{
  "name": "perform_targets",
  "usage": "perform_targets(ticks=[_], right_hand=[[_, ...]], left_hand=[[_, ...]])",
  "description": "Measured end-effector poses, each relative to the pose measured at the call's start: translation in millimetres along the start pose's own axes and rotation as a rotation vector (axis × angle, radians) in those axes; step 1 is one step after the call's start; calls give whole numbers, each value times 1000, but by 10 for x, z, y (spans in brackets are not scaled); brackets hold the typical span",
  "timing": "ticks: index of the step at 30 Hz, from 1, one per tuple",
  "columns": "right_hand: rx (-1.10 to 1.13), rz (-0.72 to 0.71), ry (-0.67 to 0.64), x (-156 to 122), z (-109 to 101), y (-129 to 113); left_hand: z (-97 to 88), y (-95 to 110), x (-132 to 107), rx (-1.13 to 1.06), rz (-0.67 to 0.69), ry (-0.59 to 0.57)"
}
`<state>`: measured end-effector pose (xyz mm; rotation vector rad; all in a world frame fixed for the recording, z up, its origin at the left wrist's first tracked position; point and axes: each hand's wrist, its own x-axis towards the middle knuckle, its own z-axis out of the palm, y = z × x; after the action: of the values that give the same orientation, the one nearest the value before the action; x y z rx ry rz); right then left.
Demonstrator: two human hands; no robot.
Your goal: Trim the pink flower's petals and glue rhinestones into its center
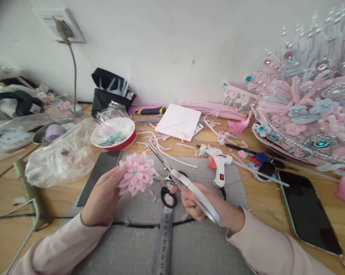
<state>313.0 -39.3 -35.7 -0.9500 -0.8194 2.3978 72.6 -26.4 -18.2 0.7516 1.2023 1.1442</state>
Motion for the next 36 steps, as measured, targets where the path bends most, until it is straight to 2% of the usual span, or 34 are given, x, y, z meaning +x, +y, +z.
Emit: perform_targets(ticks=[7, 11, 15, 20, 28, 36], right_hand=[[29, 10, -15, 17, -16, 2], [30, -5, -16, 5, -12, 7], [14, -14, -7, -2, -9, 4], [11, -1, -8, 4, -12, -1], [26, -3, 14, -7, 5, -7], [30, -4, -4, 5, -15, -3]], left_hand=[[-38, -49, 4, 43, 17, 4], [-20, -39, -7, -8, 4, -15], [5, -21, -21, -125, -33, -30], [23, -11, -30, -97, -96, -66], [43, 14, -22, -76, -95, -2], [38, -4, -22, -120, -125, 9]])
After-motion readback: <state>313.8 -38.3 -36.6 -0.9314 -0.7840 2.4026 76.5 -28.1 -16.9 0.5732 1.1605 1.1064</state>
